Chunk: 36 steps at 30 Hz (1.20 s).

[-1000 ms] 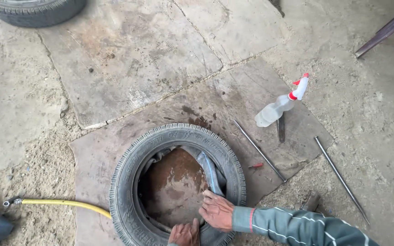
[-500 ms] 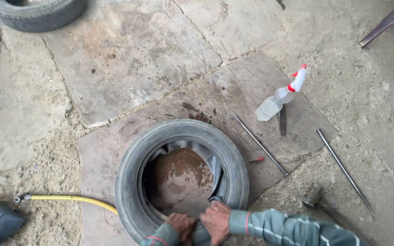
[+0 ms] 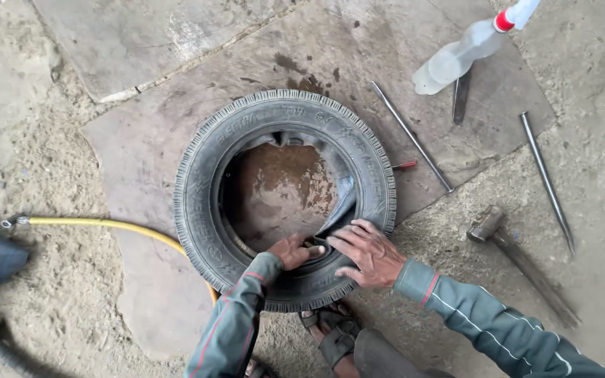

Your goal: Inspecting and repairing a bicycle or small vehicle tire inner tube.

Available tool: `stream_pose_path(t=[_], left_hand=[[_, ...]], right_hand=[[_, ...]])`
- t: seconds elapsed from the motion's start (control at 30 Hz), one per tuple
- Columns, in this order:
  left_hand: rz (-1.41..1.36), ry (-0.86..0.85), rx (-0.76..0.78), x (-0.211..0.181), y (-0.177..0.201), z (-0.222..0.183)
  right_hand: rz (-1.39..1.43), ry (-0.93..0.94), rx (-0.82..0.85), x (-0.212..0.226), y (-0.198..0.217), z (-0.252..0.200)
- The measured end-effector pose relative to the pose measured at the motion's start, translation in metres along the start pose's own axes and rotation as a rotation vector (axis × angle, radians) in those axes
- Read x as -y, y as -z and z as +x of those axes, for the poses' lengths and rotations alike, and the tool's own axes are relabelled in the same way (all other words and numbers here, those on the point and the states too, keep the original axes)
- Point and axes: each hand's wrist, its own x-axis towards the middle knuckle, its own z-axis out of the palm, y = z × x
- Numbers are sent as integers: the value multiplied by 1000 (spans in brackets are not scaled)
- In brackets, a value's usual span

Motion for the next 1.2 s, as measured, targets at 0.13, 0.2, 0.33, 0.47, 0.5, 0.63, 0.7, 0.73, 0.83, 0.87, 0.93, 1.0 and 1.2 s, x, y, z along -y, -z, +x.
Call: stream_pose_path(t=[0.13,0.2,0.33,0.47,0.5,0.63,0.7,0.73,0.83,0.87,0.93,1.0,1.2], left_hand=[[-83,35,-45,6,-17,10],[20,32,-152,2,-24,9],[261,85,-383,17,-67,13],[403,-105,-517,1,-75,-22],[358,10,-314,-26,-64,-47],[490,-276,-555,54,-112,8],[642,-365,-641,65,-126,22],[638,-362,-647,61,-124,22],[659,-261,-532,64,-124,18],[663,-307,-529,70,-128,19],[678,-348,-547,70,-119,25],[530,-182,-376,59,-114,27],[781,-495,-399,140,-133,82]], right_hand=[[83,95,-11,9,12,20],[30,63,300,2,1,22],[-47,22,425,-6,-8,32],[-114,156,462,-10,-24,14],[-128,211,483,-7,-22,7],[-306,410,79,-33,-29,-1],[-52,349,112,-36,-18,7],[-54,355,116,-43,-19,15],[-11,196,528,-50,-29,29],[-4,159,612,-48,-30,31],[-12,142,686,-55,-35,42],[-26,165,703,-66,-48,43],[-190,351,554,-55,0,41]])
